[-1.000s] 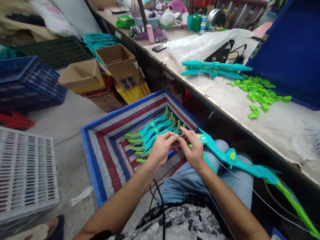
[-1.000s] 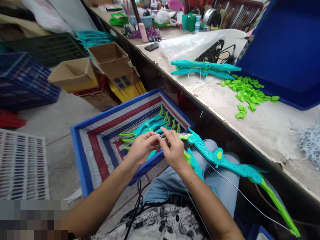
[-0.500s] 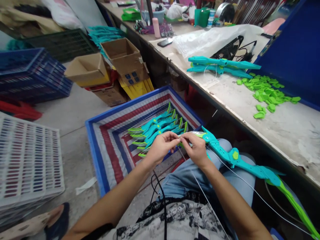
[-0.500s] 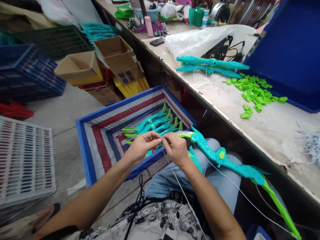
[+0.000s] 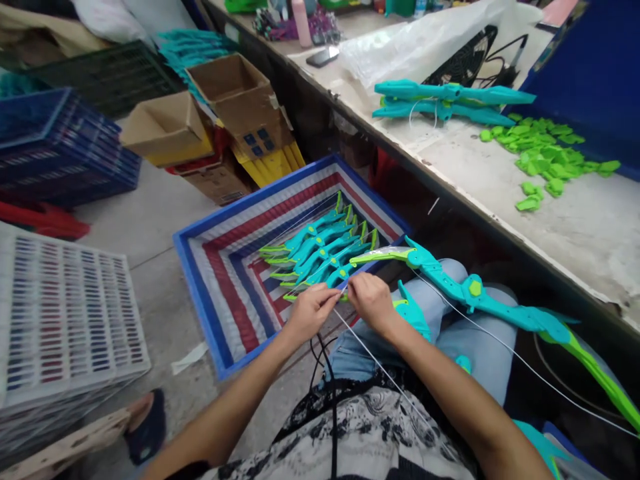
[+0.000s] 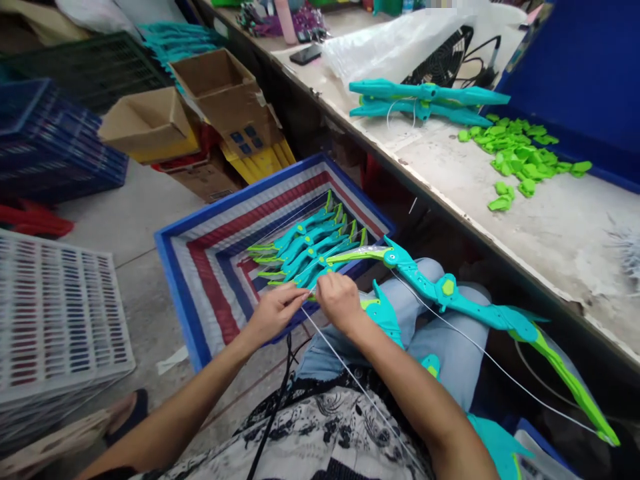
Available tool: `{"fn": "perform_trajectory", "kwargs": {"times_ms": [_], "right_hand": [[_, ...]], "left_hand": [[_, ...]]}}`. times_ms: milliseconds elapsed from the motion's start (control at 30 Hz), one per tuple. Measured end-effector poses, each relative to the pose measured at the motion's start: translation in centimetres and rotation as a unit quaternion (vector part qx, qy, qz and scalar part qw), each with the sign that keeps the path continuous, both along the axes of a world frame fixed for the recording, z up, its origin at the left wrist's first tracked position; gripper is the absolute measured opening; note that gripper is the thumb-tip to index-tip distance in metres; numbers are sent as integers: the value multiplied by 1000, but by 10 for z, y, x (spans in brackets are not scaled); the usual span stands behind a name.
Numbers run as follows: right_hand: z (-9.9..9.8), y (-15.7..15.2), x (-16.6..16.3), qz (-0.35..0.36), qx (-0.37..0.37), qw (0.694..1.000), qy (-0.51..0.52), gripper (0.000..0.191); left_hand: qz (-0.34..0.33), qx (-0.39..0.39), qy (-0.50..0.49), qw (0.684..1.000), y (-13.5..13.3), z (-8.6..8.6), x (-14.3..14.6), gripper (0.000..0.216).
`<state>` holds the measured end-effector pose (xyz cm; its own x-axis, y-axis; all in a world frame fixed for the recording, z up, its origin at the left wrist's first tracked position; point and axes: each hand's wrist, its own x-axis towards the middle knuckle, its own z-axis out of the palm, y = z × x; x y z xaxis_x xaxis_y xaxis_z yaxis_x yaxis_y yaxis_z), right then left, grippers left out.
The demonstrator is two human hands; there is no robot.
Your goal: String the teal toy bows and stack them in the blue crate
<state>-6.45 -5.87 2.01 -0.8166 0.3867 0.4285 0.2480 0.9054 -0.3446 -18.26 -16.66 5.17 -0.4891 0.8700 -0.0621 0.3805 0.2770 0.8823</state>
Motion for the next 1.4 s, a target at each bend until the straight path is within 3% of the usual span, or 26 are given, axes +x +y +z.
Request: {"fn": "perform_trajectory", "kwargs": {"times_ms": [100,167,267,333,400,467,533,633,733,833,967,1233,1400], "right_hand": [[-2,8,29,8,7,999,-41,23],[0,22,68,-76,28,994,-79,24],[3,41,134,-240,82,949,-186,26],[3,46,167,-289,100,916,-258,22],[1,44,184,-297,96,900,-305,19],[-2,41,187,-294,78,893,-332,17],[-3,41,185,-289,56,891,-346,19],[-1,45,184,-292,27,902,-316,21],[4,45,191,-270,-14,935,-230,19],[10,38,199,-218,-43,960,-171,19],[16,32,201,-153,-80,970,-170,17],[21,45,196,-103,-132,969,-179,15],[25,46,201,-93,-234,954,-161,19]], "left_hand": [[9,-49,-36,998,-20,-13,-6,13],[1,-92,-83,992,-27,-8,-13,22],[26,-76,-54,995,-19,18,-17,28],[30,-15,0,999,2,41,-9,21],[-18,28,3,999,32,58,9,15],[-91,21,-57,994,67,64,33,12],[-138,-47,-160,976,98,56,59,10],[-94,-191,-344,914,131,28,92,8],[-13,-248,-471,847,145,3,113,9],[28,-220,-537,814,150,-9,122,14],[81,-153,-576,799,151,-14,126,7],[122,-98,-664,732,145,-2,118,16],[115,-64,-651,747,145,6,113,8]]}}
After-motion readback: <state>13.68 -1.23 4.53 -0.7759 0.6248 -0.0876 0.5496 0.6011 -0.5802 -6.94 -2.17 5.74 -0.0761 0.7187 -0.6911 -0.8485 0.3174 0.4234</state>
